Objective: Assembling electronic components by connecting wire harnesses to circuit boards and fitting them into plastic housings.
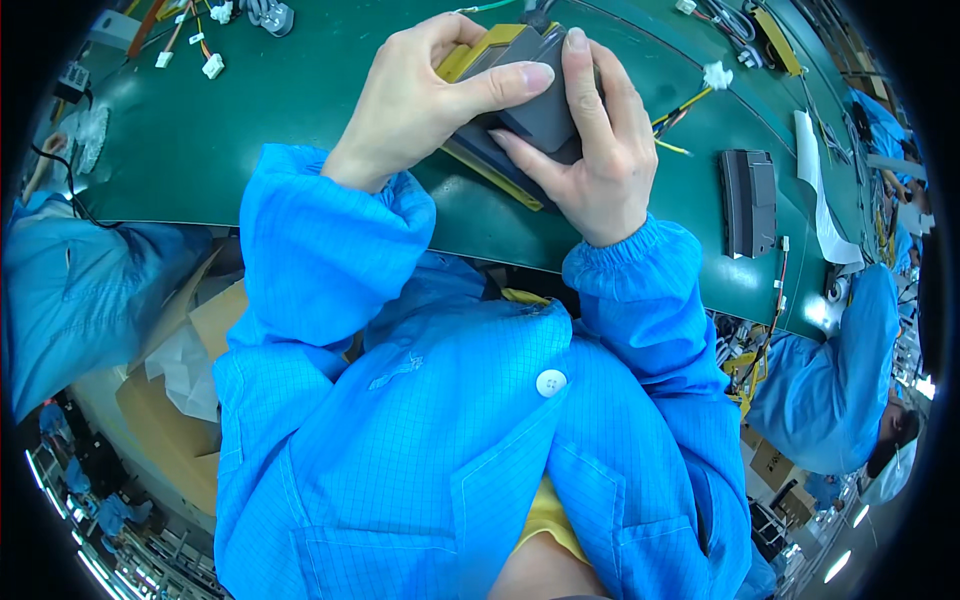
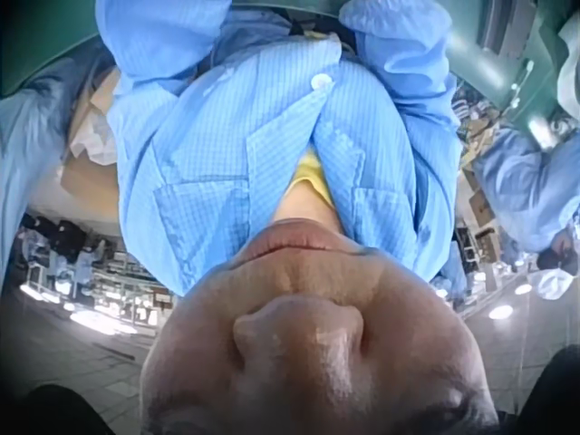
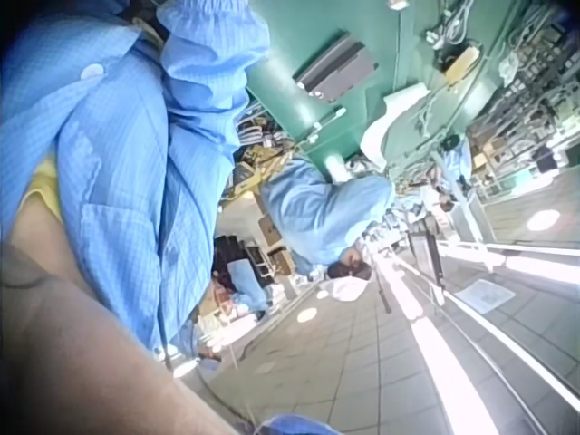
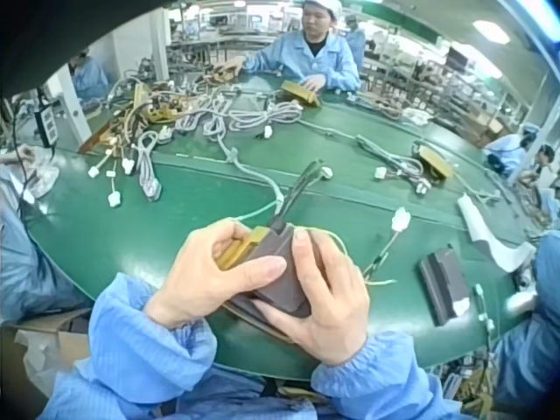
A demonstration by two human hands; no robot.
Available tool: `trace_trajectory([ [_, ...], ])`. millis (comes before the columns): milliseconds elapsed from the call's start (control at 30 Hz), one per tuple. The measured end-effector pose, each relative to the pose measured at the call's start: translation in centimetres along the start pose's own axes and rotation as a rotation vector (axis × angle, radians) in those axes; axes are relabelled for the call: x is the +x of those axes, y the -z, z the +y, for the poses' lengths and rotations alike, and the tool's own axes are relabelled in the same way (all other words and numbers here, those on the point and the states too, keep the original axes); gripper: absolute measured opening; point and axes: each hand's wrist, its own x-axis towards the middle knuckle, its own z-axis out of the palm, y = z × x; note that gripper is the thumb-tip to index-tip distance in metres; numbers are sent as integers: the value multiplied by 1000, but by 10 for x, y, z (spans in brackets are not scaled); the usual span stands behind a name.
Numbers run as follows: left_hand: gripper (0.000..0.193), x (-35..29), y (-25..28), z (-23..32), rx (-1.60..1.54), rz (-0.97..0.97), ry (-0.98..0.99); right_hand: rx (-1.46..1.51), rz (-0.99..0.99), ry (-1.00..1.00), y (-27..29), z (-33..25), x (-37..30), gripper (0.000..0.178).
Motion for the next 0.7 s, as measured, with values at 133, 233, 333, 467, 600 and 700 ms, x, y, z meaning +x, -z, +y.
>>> trace_trajectory([
  [133, 41, -7, -3, 0, -34, 26, -37, 72, -11, -18, 8, 0, 4, 77],
  [233, 44, -12, -9, 2, -137, 60, -62, 270, 17, -140, 10, 10, 8, 55],
  [333, 45, -13, -15, -4, -106, 99, -125, 288, 58, -361, 5, 14, 15, 27],
  [467, 48, -19, -17, -3, -50, 99, -89, 188, -20, -505, 9, 8, 34, 26],
  [600, 58, -21, -25, -5, -89, 233, -120, 180, 51, -376, 3, 16, 39, 42],
  [700, 58, -27, -27, -2, -74, 253, -126, 126, 139, -133, -4, 23, 40, 41],
])
